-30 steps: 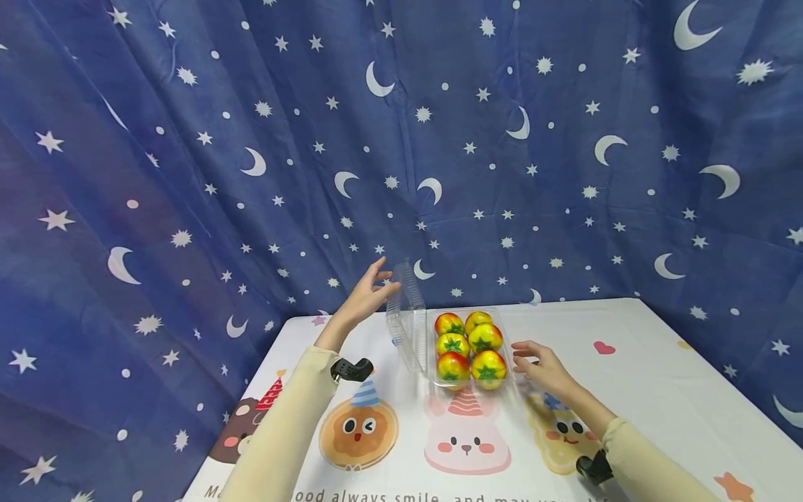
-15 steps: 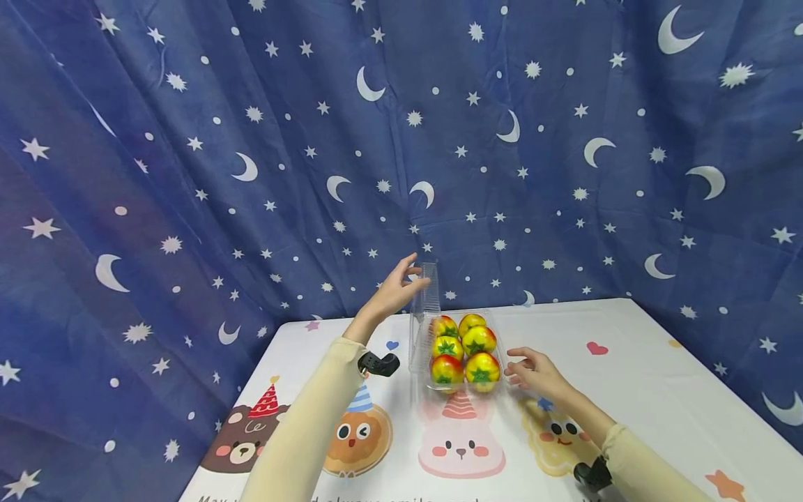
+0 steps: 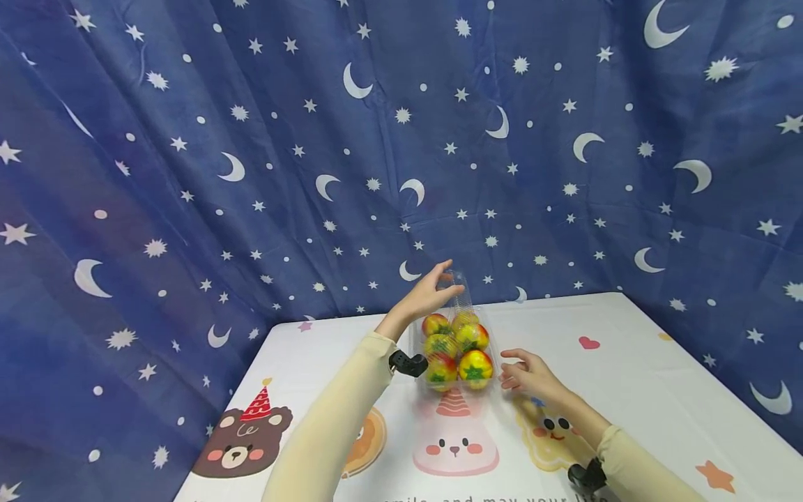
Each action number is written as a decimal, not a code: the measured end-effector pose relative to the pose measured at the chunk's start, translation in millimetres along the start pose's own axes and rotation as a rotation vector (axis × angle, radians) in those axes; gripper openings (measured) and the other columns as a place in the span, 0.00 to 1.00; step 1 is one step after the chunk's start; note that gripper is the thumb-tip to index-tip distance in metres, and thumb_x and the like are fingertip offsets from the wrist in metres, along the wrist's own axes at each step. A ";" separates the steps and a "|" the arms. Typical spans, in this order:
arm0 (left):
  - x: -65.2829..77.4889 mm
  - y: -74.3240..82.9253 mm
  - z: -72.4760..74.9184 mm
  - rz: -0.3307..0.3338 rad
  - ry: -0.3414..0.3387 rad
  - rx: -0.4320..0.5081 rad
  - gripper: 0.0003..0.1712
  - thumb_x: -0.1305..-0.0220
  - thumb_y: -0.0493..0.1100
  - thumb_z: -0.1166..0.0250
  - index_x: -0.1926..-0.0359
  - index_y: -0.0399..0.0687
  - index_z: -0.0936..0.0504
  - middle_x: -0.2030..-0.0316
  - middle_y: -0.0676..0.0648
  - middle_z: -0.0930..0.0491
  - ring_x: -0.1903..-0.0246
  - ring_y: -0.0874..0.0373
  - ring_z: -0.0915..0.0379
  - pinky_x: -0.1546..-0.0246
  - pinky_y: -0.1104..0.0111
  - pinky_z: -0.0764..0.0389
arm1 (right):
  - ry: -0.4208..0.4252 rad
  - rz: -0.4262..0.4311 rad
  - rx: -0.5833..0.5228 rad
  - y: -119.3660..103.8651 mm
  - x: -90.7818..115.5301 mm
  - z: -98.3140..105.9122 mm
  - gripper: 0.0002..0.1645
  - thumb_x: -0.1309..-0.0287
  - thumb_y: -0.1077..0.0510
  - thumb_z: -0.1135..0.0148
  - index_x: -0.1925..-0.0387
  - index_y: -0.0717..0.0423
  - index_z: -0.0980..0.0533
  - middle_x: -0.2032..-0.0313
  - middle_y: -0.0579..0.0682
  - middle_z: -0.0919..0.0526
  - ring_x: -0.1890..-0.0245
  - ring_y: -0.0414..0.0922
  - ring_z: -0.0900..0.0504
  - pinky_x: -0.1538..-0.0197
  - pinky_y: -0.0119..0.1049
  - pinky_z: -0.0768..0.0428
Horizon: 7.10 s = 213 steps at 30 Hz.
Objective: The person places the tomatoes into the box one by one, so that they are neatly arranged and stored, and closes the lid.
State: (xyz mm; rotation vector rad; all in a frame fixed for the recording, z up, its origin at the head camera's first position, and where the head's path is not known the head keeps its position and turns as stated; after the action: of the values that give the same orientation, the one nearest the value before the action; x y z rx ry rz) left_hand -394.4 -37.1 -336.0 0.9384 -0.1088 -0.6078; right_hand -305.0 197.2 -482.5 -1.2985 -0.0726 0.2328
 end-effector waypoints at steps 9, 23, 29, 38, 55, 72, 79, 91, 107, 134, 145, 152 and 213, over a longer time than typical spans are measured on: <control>-8.0 -5.7 -27.3 0.001 -0.018 0.037 0.41 0.29 0.56 0.45 0.22 0.52 0.50 0.31 0.39 0.35 0.33 0.42 0.38 0.37 0.49 0.34 | -0.002 -0.021 -0.053 3.1 5.4 -4.6 0.29 0.31 0.63 0.49 0.36 0.79 0.41 0.67 0.65 0.17 0.68 0.55 0.15 0.60 0.46 0.17; -13.7 -11.6 -51.6 0.002 -0.036 0.059 0.38 0.28 0.52 0.45 0.23 0.49 0.47 0.33 0.37 0.34 0.34 0.42 0.37 0.40 0.51 0.30 | 0.033 -0.069 -0.077 6.0 3.5 -3.2 0.28 0.32 0.64 0.51 0.36 0.77 0.39 0.67 0.62 0.16 0.69 0.49 0.15 0.61 0.42 0.17; -13.6 -13.4 -59.0 0.004 -0.057 0.064 0.39 0.29 0.54 0.46 0.23 0.49 0.47 0.33 0.38 0.34 0.34 0.44 0.36 0.39 0.52 0.31 | 0.051 -0.096 -0.067 7.5 4.1 -3.9 0.28 0.31 0.62 0.51 0.36 0.76 0.38 0.68 0.57 0.16 0.69 0.50 0.15 0.61 0.42 0.17; -13.4 -17.9 -69.2 0.008 -0.076 0.078 0.40 0.29 0.54 0.45 0.23 0.47 0.47 0.34 0.34 0.34 0.36 0.43 0.34 0.39 0.52 0.31 | 0.059 -0.102 -0.077 7.3 6.1 -3.7 0.28 0.29 0.60 0.51 0.35 0.75 0.38 0.69 0.57 0.16 0.68 0.52 0.15 0.61 0.44 0.17; -11.7 -25.6 -82.3 0.036 -0.084 0.045 0.40 0.30 0.55 0.44 0.23 0.48 0.46 0.35 0.35 0.31 0.38 0.44 0.31 0.42 0.56 0.27 | 0.063 -0.116 -0.136 5.5 7.8 -4.2 0.30 0.27 0.55 0.52 0.36 0.76 0.39 0.68 0.55 0.16 0.70 0.46 0.14 0.63 0.39 0.17; -9.9 -26.8 -84.8 0.039 -0.088 0.032 0.40 0.30 0.55 0.45 0.23 0.48 0.46 0.35 0.36 0.30 0.38 0.45 0.31 0.41 0.57 0.28 | 0.110 -0.128 -0.168 7.6 4.6 -8.7 0.31 0.36 0.61 0.42 0.37 0.76 0.38 0.65 0.64 0.14 0.69 0.48 0.14 0.61 0.43 0.16; -10.2 -25.8 -84.9 0.024 -0.076 0.034 0.39 0.30 0.54 0.44 0.24 0.45 0.44 0.37 0.35 0.29 0.39 0.45 0.30 0.42 0.59 0.27 | 0.137 -0.129 -0.166 11.9 0.0 -9.7 0.30 0.37 0.62 0.42 0.37 0.73 0.36 0.64 0.64 0.14 0.69 0.46 0.14 0.61 0.40 0.17; -10.4 -28.2 -85.4 0.022 -0.105 0.033 0.41 0.31 0.54 0.44 0.24 0.45 0.46 0.36 0.35 0.29 0.39 0.46 0.30 0.42 0.59 0.27 | 0.150 -0.101 -0.183 11.6 -2.8 -11.3 0.29 0.39 0.67 0.41 0.38 0.75 0.35 0.69 0.62 0.14 0.70 0.46 0.15 0.63 0.38 0.17; -6.9 -28.7 -84.9 0.045 -0.128 0.030 0.41 0.30 0.58 0.46 0.23 0.50 0.47 0.35 0.37 0.31 0.37 0.47 0.31 0.41 0.59 0.28 | 0.190 -0.074 -0.238 7.1 -1.5 -15.9 0.30 0.43 0.75 0.46 0.38 0.79 0.37 0.74 0.55 0.17 0.73 0.44 0.16 0.62 0.37 0.17; -4.9 -39.3 -81.7 -0.010 -0.071 0.082 0.39 0.29 0.52 0.44 0.24 0.43 0.44 0.38 0.37 0.27 0.39 0.49 0.29 0.43 0.63 0.27 | 0.188 -0.203 -0.066 4.3 -19.7 3.4 0.24 0.32 0.57 0.45 0.43 0.72 0.28 0.61 0.57 0.14 0.65 0.46 0.14 0.60 0.41 0.17; -5.5 -43.1 -84.7 0.008 -0.070 0.120 0.37 0.28 0.50 0.45 0.25 0.43 0.44 0.39 0.37 0.26 0.40 0.50 0.29 0.42 0.62 0.27 | 0.192 -0.294 -0.095 -6.3 -85.9 25.4 0.33 0.29 0.50 0.50 0.35 0.72 0.34 0.46 0.68 0.21 0.62 0.44 0.14 0.54 0.41 0.18; -3.5 -42.2 -84.5 0.027 -0.063 0.158 0.36 0.28 0.49 0.45 0.24 0.44 0.44 0.37 0.36 0.30 0.39 0.50 0.30 0.42 0.63 0.27 | 0.163 -0.333 -0.031 -4.4 -122.8 24.8 0.33 0.30 0.49 0.50 0.39 0.75 0.32 0.53 0.63 0.19 0.68 0.42 0.16 0.52 0.42 0.18; 1.3 -46.5 -101.9 -0.004 -0.069 0.111 0.40 0.32 0.49 0.40 0.26 0.38 0.43 0.41 0.36 0.25 0.45 0.59 0.25 0.48 0.75 0.28 | 0.136 -0.429 -0.196 28.4 -174.4 29.0 0.13 0.34 0.55 0.47 0.56 0.62 0.24 0.68 0.43 0.22 0.64 0.43 0.24 0.63 0.35 0.21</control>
State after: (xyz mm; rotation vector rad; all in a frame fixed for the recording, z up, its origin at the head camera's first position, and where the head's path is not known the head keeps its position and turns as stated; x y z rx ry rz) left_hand -378.8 15.5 -433.7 1.0256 -0.2045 -0.6435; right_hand -483.9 194.7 -488.5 -1.4555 -0.2598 -0.2348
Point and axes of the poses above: each hand's wrist, its own x-axis away from the middle knuckle, its own z-axis out of the back of the hand, y = z × x, the point moved 1 cm from there along -x, towards the middle knuckle
